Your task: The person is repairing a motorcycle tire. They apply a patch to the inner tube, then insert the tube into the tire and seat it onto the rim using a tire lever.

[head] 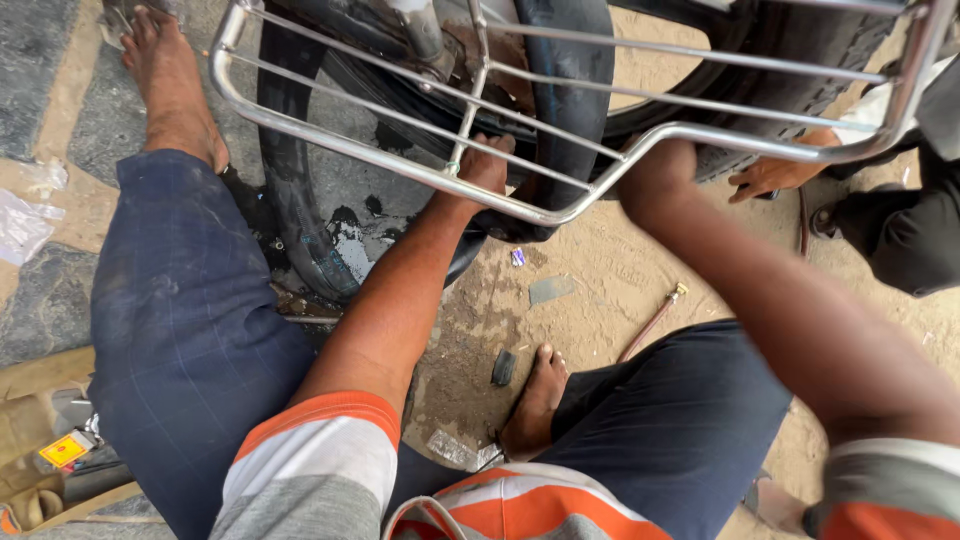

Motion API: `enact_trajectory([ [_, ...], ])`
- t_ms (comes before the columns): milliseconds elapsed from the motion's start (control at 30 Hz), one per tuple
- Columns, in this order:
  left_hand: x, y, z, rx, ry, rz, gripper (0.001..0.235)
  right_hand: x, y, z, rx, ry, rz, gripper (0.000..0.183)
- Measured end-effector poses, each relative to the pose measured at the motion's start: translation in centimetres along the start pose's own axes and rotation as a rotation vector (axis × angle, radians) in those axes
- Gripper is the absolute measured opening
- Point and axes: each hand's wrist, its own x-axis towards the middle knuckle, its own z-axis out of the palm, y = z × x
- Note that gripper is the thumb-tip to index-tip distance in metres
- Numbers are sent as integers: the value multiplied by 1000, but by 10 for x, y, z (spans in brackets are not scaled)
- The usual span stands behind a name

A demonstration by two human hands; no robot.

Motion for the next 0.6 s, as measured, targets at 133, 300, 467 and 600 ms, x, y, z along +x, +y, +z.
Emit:
enact_trajectory([
  [133,-5,18,-26,14,-22,-69,48,23,-37,-13,61,113,-18,37],
  [300,6,24,-25,-54,-33,-61,69,42,-61,-25,160,165,-95,36],
  [467,6,-7,-32,344,189,110,32,20,-17,-25,91,114,-84,36],
  [600,1,-65,-39,622,597,304,25,-4,19,-12,-8,0,-45,35],
])
